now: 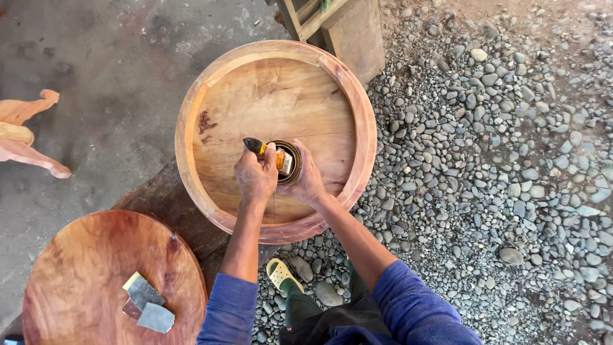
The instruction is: The person applies a dark liquid finish to a round wooden tabletop using a brush. They dip the brush into a can placed on the table and spread the finish across the surface and edges, occasionally rotating the table to reach different areas.
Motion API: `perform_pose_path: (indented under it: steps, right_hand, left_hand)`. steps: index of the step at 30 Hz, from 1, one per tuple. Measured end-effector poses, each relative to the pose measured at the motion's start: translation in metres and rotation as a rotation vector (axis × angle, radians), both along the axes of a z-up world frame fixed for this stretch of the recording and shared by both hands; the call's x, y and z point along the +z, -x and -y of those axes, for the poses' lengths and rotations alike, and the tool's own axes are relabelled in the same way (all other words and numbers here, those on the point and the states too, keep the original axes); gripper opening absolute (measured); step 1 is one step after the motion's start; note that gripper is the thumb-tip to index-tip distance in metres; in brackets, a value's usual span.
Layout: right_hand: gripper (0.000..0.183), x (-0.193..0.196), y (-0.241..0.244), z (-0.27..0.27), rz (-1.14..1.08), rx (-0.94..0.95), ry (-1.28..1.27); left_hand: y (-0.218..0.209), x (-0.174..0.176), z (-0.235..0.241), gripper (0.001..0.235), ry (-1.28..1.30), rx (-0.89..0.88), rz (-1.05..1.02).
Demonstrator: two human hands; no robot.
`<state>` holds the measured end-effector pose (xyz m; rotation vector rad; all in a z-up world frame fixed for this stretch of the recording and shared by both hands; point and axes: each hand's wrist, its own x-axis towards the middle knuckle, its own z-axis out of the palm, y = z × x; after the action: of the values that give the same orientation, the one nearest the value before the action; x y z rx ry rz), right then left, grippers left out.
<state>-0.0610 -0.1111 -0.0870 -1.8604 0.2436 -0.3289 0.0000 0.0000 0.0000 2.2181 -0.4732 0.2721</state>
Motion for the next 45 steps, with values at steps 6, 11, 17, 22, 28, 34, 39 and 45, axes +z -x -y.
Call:
perform_pose_path:
  steps: [6, 11, 17, 22, 28, 34, 39, 45]
  right_hand:
    - [0.121, -0.006, -0.001, 0.003, 0.054, 0.038, -0.029]
    - [0.119, -0.014, -0.003, 0.001, 0.09, 0.038, 0.004]
    - [0.121, -0.015, -0.004, 0.001, 0.074, 0.044, -0.003]
    - [0.121, -0.018, -0.004, 0.001, 0.096, 0.059, -0.013]
    - [0.126, -0.021, -0.005, 0.0, 0.115, 0.066, -0.002]
    - [0.124, -0.014, -0.003, 0.002, 0.075, 0.058, -0.002]
    - [0.12, -0.012, -0.002, 0.003, 0.07, 0.07, 0.001]
    - [0.118, -0.003, -0.001, 0.004, 0.097, 0.06, 0.02]
  left_hand:
    - [0.009, 0.009, 0.007, 0.015, 0.136, -0.008, 0.01]
    - [0.006, 0.006, 0.008, 0.02, 0.203, 0.119, -0.054]
    - [0.004, 0.004, 0.008, 0.02, 0.283, 0.158, -0.024]
    - [0.004, 0.006, 0.008, 0.022, 0.297, 0.216, -0.083]
    - [0.001, 0.011, 0.006, 0.023, 0.372, 0.254, -0.148]
    - [-0.005, 0.012, -0.005, 0.02, 0.273, 0.277, -0.015]
    - [-0.005, 0.006, -0.017, 0.017, 0.196, 0.326, 0.043]
    - [0.023, 0.014, -0.022, 0.021, 0.03, 0.235, 0.125]
